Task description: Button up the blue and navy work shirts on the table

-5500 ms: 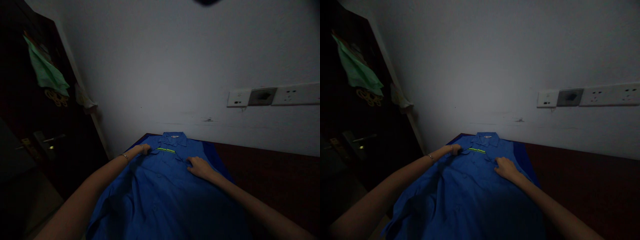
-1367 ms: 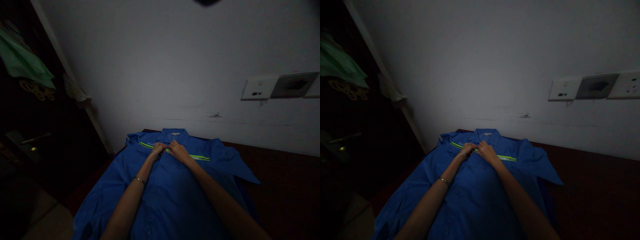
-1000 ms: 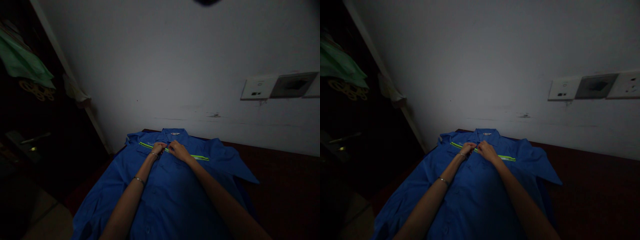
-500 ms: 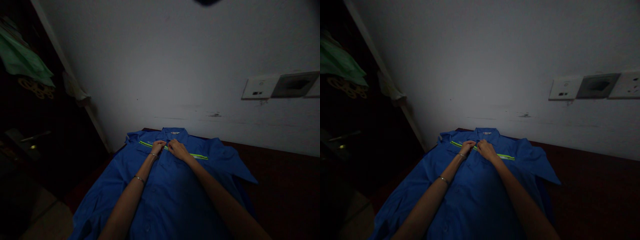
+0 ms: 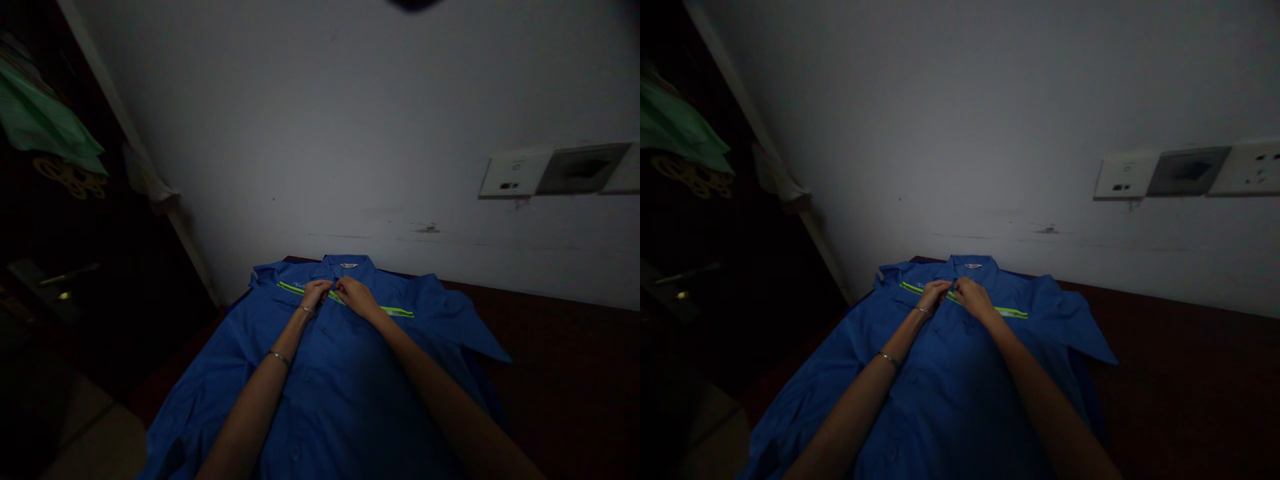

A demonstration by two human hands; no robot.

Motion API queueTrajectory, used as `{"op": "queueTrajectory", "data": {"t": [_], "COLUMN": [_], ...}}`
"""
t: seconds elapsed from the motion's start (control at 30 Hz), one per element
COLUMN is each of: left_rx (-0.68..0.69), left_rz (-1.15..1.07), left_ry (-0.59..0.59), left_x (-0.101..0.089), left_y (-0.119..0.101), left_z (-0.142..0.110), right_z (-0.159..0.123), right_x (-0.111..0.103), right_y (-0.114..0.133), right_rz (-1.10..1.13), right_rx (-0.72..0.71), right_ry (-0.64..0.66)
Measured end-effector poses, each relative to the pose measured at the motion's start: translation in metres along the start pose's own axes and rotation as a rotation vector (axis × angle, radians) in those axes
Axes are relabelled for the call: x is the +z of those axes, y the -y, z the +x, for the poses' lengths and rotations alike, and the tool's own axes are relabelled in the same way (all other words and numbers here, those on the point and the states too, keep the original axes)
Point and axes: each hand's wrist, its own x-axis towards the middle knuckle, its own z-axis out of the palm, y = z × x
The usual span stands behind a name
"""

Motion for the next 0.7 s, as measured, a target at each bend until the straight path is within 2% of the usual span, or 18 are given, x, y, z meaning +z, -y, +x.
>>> {"op": "queueTrajectory", "data": {"t": [0.13,0.27,0.43,0.6,0.7], "left_rx": [0.046,0.044,0.043,0.065,-0.011], "left_rz": [-0.035,-0.032,-0.022,0.132,0.254], "left_ry": [0.036,0.089,0.07,0.103,0.171], "left_x": [-0.001,-0.002,-0.002,-0.014,-0.032], "left_y": [-0.001,-0.004,-0.002,-0.003,-0.006], "left_z": [-0.001,-0.002,-0.006,-0.033,-0.058], "right_z": [0.001,0.002,0.002,0.001,-0.002], "right_x": [0.003,0.001,-0.008,-0.012,-0.013], "right_y": [-0.008,-0.009,-0.006,0.0,0.004], "right_rz": [0.126,0.063,-0.017,-0.084,-0.093], "right_rx": [0.015,0.042,0.123,0.154,0.168], "right_ry": [-0.032,0.022,-0.02,-0.053,-0.031]}}
